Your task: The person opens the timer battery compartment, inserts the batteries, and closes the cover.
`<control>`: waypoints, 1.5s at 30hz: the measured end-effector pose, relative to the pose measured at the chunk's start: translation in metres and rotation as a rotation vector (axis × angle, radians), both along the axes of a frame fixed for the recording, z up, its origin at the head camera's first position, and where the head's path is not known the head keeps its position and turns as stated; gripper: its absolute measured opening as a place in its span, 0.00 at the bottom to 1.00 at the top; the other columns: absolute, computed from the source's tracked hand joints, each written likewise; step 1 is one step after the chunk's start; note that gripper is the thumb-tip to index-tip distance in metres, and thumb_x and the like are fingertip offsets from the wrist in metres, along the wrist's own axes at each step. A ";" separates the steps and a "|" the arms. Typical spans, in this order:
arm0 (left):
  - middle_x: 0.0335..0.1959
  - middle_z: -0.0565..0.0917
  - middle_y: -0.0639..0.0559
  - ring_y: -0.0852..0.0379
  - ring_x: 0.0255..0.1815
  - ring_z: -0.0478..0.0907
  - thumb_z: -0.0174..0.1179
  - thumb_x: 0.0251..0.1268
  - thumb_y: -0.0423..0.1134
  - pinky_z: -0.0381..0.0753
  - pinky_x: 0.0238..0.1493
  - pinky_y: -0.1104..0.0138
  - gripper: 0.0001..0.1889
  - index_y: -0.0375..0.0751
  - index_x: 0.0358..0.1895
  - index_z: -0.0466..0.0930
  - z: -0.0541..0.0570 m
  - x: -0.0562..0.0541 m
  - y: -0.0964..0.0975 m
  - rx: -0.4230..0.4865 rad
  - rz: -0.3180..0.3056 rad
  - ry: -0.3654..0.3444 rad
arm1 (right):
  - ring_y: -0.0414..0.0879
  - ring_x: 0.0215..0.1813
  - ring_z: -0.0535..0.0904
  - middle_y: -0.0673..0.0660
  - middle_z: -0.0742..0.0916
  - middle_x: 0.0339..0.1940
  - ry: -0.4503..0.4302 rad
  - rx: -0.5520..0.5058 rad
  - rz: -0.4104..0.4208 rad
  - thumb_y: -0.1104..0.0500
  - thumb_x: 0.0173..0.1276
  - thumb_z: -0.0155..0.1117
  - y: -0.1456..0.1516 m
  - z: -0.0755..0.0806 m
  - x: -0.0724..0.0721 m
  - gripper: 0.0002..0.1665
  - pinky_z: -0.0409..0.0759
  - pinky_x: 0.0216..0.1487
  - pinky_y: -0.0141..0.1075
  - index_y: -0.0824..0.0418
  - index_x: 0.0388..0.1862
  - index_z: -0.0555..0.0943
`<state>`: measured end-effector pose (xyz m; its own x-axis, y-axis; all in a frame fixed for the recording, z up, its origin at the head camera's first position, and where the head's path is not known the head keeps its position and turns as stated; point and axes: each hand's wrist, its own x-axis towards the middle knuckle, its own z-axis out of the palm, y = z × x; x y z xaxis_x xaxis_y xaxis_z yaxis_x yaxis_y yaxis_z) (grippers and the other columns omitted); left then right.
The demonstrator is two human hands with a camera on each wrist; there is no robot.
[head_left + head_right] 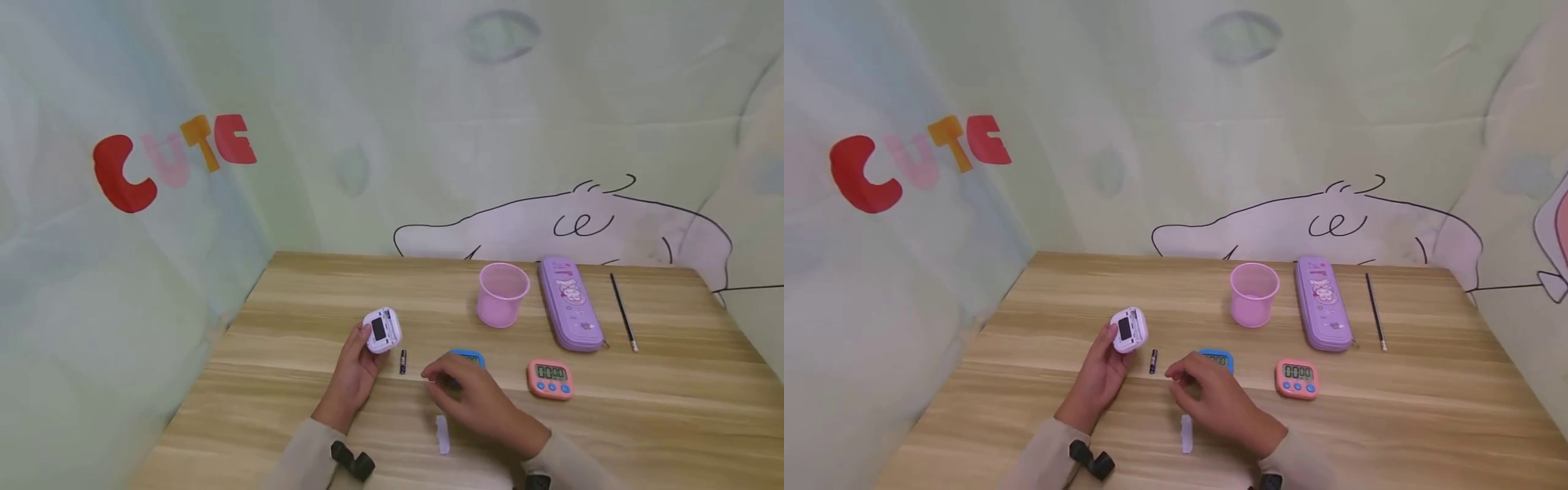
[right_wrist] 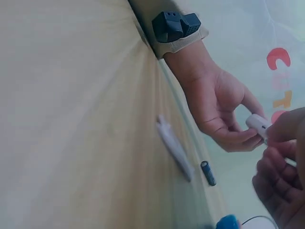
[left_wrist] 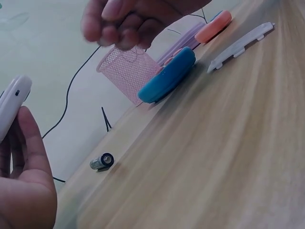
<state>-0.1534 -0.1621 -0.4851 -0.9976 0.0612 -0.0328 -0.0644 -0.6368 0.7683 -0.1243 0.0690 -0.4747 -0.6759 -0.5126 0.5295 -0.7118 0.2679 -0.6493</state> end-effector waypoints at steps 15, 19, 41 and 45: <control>0.46 0.80 0.51 0.61 0.41 0.80 0.50 0.76 0.45 0.83 0.40 0.74 0.10 0.45 0.51 0.69 0.003 -0.005 -0.003 0.057 0.033 -0.012 | 0.48 0.59 0.75 0.53 0.82 0.54 -0.005 0.382 -0.140 0.49 0.64 0.69 -0.034 0.012 -0.027 0.29 0.76 0.61 0.43 0.59 0.61 0.77; 0.47 0.80 0.51 0.61 0.41 0.80 0.50 0.76 0.45 0.83 0.41 0.74 0.10 0.45 0.51 0.69 0.004 -0.004 -0.004 0.051 0.023 -0.009 | 0.50 0.60 0.74 0.56 0.80 0.57 0.003 0.460 -0.167 0.45 0.64 0.68 -0.040 0.008 -0.031 0.33 0.75 0.63 0.43 0.62 0.63 0.75; 0.47 0.80 0.51 0.61 0.41 0.81 0.51 0.75 0.44 0.83 0.41 0.74 0.09 0.45 0.50 0.69 0.001 -0.004 -0.001 0.032 0.002 0.014 | 0.53 0.53 0.76 0.60 0.81 0.50 0.065 0.524 -0.203 0.51 0.64 0.68 -0.051 0.000 -0.033 0.29 0.77 0.58 0.45 0.68 0.57 0.78; 0.47 0.80 0.51 0.60 0.42 0.81 0.52 0.75 0.45 0.83 0.41 0.74 0.10 0.45 0.51 0.69 0.001 -0.003 -0.001 0.028 0.000 0.007 | 0.53 0.52 0.76 0.60 0.81 0.49 0.069 0.514 -0.201 0.51 0.64 0.69 -0.050 -0.001 -0.033 0.28 0.78 0.57 0.45 0.68 0.55 0.79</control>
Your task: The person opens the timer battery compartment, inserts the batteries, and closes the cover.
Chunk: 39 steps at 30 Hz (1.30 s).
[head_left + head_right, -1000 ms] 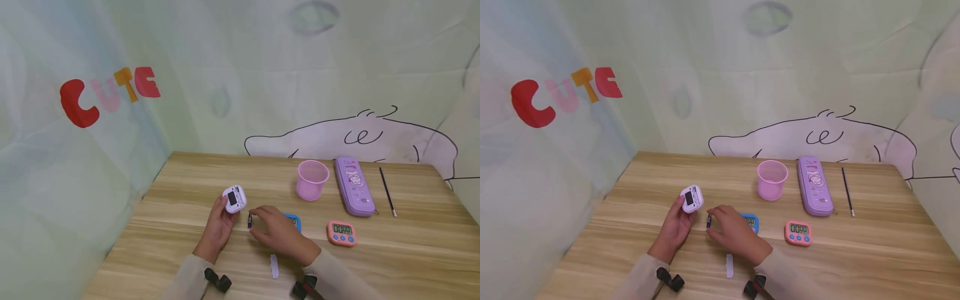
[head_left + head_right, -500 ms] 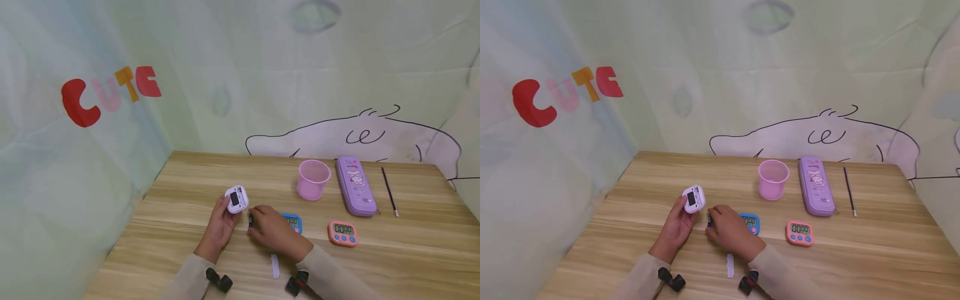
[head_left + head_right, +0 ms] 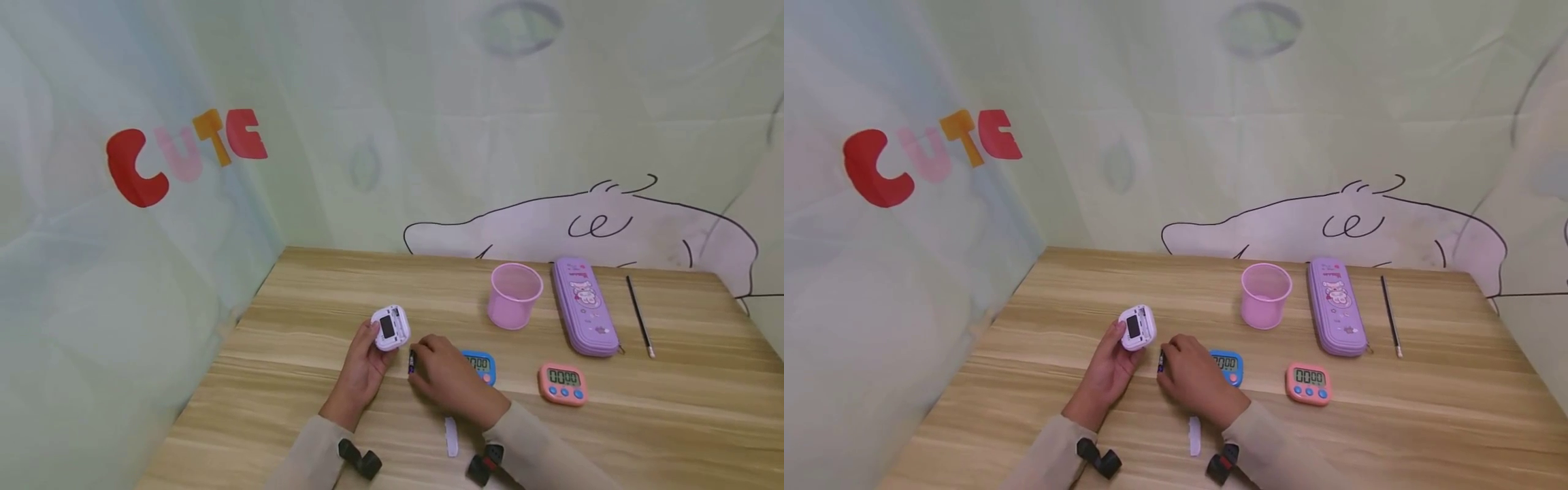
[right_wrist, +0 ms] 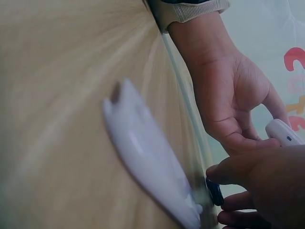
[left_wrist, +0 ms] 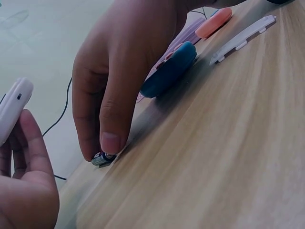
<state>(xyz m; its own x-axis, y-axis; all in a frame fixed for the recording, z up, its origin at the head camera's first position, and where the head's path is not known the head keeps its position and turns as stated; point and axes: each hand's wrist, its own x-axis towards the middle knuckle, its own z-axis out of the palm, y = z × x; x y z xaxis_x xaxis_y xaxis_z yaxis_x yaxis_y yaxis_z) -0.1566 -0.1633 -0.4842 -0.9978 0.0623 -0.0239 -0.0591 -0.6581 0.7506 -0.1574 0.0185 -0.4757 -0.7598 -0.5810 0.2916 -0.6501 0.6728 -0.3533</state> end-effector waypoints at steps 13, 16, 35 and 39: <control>0.48 0.81 0.51 0.61 0.42 0.81 0.50 0.76 0.43 0.83 0.42 0.74 0.10 0.45 0.52 0.68 0.000 0.002 0.001 -0.037 -0.036 0.018 | 0.50 0.49 0.76 0.57 0.80 0.47 -0.012 -0.049 -0.004 0.51 0.60 0.70 0.000 -0.003 0.001 0.22 0.79 0.54 0.44 0.64 0.46 0.80; 0.48 0.81 0.50 0.60 0.43 0.81 0.51 0.75 0.44 0.83 0.43 0.73 0.12 0.44 0.53 0.68 0.000 0.003 0.001 -0.046 -0.035 0.008 | 0.49 0.50 0.76 0.57 0.80 0.47 -0.044 -0.052 -0.005 0.49 0.61 0.69 0.000 -0.002 0.002 0.24 0.80 0.54 0.44 0.65 0.48 0.79; 0.48 0.81 0.48 0.57 0.43 0.82 0.51 0.74 0.39 0.84 0.47 0.68 0.09 0.40 0.50 0.68 -0.001 0.003 0.007 -0.148 -0.112 -0.049 | 0.46 0.51 0.78 0.53 0.82 0.46 0.087 -0.093 -0.009 0.48 0.61 0.69 0.031 0.009 0.035 0.24 0.79 0.56 0.40 0.60 0.50 0.78; 0.50 0.80 0.48 0.57 0.45 0.82 0.50 0.75 0.39 0.83 0.49 0.66 0.12 0.38 0.54 0.67 0.000 0.004 0.007 -0.190 -0.170 -0.067 | 0.45 0.52 0.78 0.51 0.83 0.46 0.112 -0.118 -0.051 0.48 0.61 0.69 0.045 0.005 0.038 0.22 0.79 0.56 0.39 0.58 0.50 0.79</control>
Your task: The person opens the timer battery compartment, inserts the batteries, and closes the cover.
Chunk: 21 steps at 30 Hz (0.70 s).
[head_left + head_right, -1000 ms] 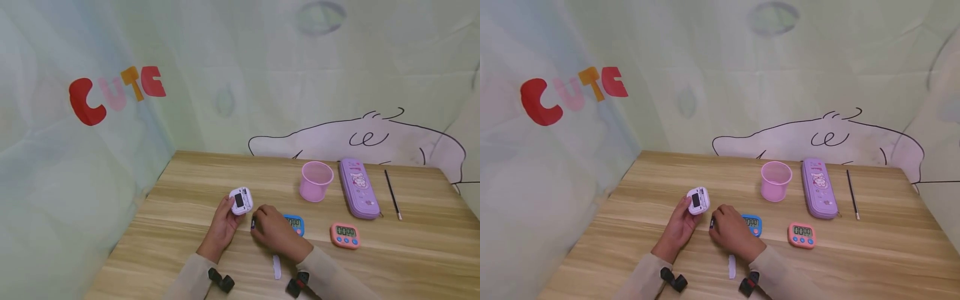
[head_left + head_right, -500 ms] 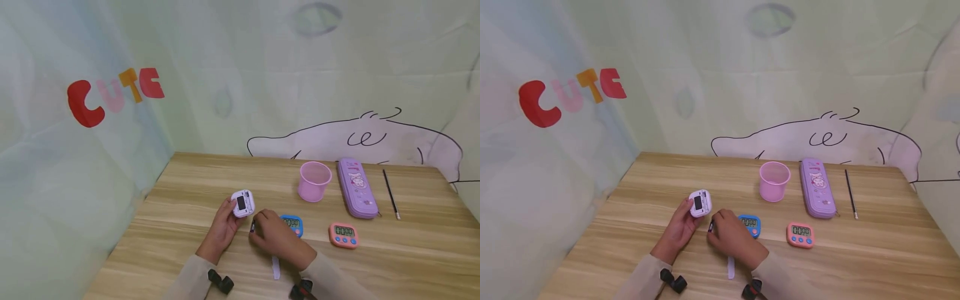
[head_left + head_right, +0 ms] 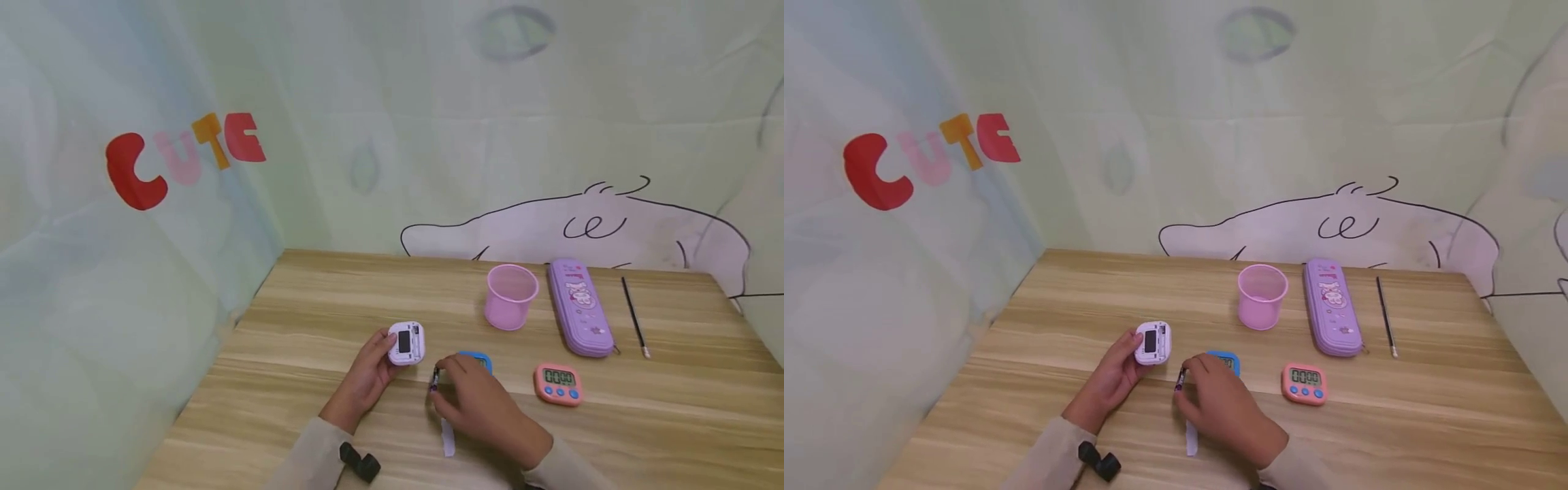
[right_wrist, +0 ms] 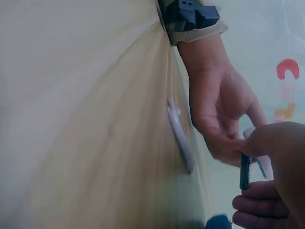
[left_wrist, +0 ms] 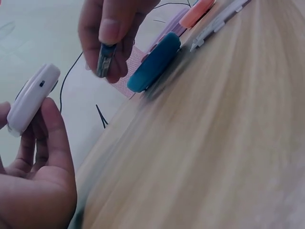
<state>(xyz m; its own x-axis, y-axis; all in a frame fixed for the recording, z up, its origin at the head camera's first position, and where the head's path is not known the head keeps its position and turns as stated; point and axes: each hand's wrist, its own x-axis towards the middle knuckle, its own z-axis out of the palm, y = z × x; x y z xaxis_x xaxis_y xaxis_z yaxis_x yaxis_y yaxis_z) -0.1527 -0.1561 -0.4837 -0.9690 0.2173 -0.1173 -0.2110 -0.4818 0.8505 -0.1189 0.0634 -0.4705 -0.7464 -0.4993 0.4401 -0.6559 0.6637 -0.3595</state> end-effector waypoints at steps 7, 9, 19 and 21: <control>0.46 0.81 0.49 0.57 0.43 0.82 0.47 0.76 0.35 0.84 0.45 0.66 0.05 0.42 0.49 0.69 -0.004 0.003 0.002 -0.056 -0.171 0.048 | 0.45 0.57 0.76 0.51 0.81 0.52 -0.004 -0.136 -0.007 0.47 0.62 0.69 0.014 -0.006 0.001 0.26 0.78 0.59 0.42 0.57 0.55 0.77; 0.45 0.81 0.50 0.58 0.42 0.81 0.46 0.76 0.35 0.84 0.44 0.66 0.05 0.42 0.48 0.70 -0.005 0.003 0.002 -0.076 -0.223 0.068 | 0.46 0.57 0.76 0.51 0.81 0.53 0.019 -0.186 0.018 0.48 0.63 0.69 0.015 -0.006 0.000 0.27 0.78 0.58 0.43 0.58 0.56 0.76; 0.46 0.81 0.49 0.56 0.43 0.82 0.49 0.75 0.36 0.84 0.44 0.67 0.07 0.41 0.50 0.69 -0.007 0.005 0.003 -0.113 -0.292 0.063 | 0.47 0.59 0.75 0.51 0.80 0.56 0.040 -0.260 0.035 0.48 0.64 0.69 0.015 -0.005 -0.002 0.29 0.77 0.60 0.44 0.57 0.60 0.74; 0.47 0.80 0.49 0.56 0.44 0.81 0.49 0.75 0.36 0.84 0.44 0.67 0.07 0.41 0.50 0.69 -0.007 0.004 0.002 -0.118 -0.301 0.064 | 0.47 0.60 0.75 0.51 0.80 0.56 0.051 -0.264 0.047 0.49 0.64 0.69 0.014 -0.006 -0.003 0.30 0.77 0.61 0.44 0.58 0.61 0.74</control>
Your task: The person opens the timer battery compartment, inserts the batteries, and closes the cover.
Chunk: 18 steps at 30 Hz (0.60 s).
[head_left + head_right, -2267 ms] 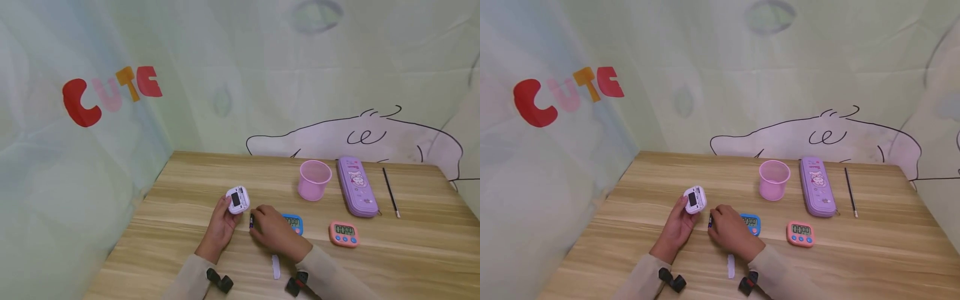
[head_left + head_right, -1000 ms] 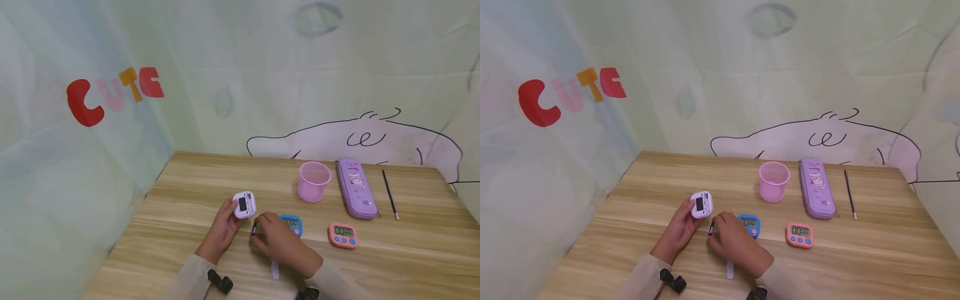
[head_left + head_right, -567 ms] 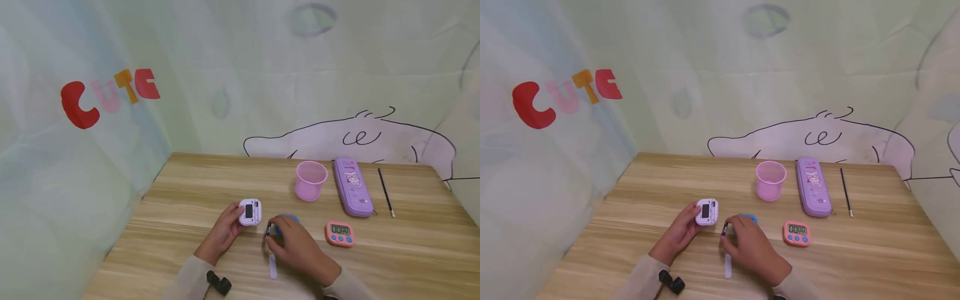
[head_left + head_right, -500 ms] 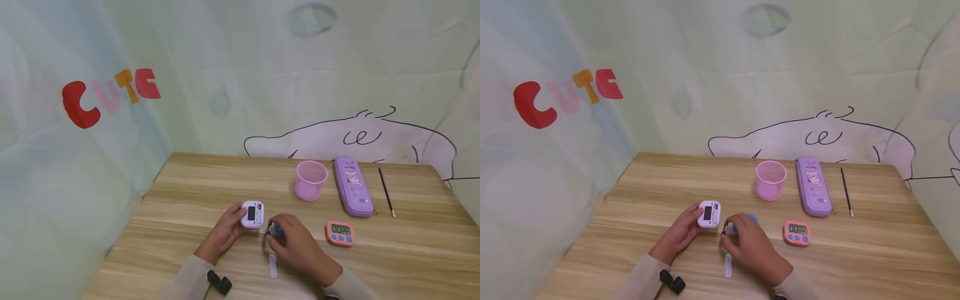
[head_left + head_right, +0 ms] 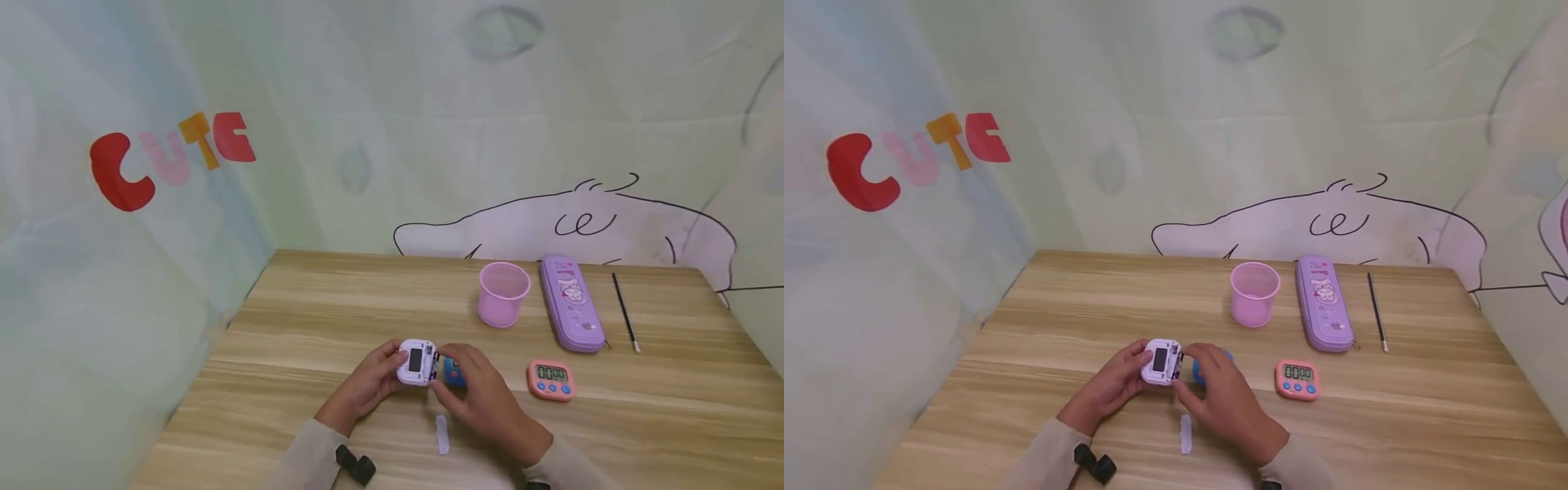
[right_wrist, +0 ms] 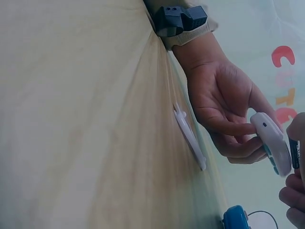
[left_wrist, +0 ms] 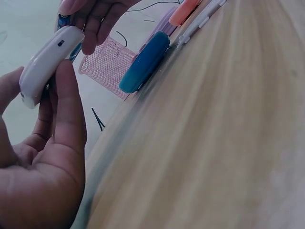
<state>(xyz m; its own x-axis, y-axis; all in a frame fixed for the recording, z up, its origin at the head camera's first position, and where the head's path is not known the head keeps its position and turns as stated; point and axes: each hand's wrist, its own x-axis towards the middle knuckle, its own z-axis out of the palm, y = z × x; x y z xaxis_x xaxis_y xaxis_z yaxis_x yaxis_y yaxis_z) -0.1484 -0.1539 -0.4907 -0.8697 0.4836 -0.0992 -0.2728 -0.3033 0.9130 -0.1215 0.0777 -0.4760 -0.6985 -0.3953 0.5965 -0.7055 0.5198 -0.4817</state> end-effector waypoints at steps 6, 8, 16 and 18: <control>0.50 0.79 0.47 0.54 0.47 0.81 0.49 0.75 0.36 0.84 0.48 0.63 0.09 0.41 0.53 0.68 0.001 0.001 -0.003 0.000 -0.036 0.018 | 0.46 0.59 0.75 0.51 0.78 0.57 0.000 -0.010 0.022 0.49 0.64 0.69 -0.003 0.001 0.000 0.30 0.78 0.60 0.43 0.57 0.63 0.74; 0.51 0.80 0.47 0.54 0.47 0.82 0.49 0.75 0.37 0.84 0.49 0.63 0.10 0.40 0.54 0.68 0.001 0.001 -0.004 0.008 -0.047 0.021 | 0.46 0.58 0.76 0.51 0.78 0.58 -0.009 -0.010 0.027 0.49 0.65 0.68 -0.004 0.001 0.000 0.30 0.79 0.59 0.43 0.57 0.63 0.73; 0.50 0.80 0.47 0.55 0.46 0.82 0.52 0.74 0.37 0.84 0.48 0.65 0.13 0.37 0.56 0.68 0.003 0.002 -0.002 0.022 -0.083 0.018 | 0.45 0.55 0.76 0.52 0.77 0.58 -0.013 0.003 0.021 0.49 0.65 0.68 -0.005 0.000 0.002 0.29 0.81 0.54 0.42 0.57 0.62 0.73; 0.50 0.80 0.46 0.54 0.46 0.82 0.52 0.74 0.38 0.84 0.48 0.65 0.15 0.35 0.58 0.68 0.004 0.002 -0.002 0.016 -0.086 0.014 | 0.45 0.55 0.76 0.52 0.77 0.58 -0.017 0.002 0.019 0.49 0.66 0.67 -0.004 0.000 0.002 0.29 0.82 0.54 0.42 0.57 0.63 0.73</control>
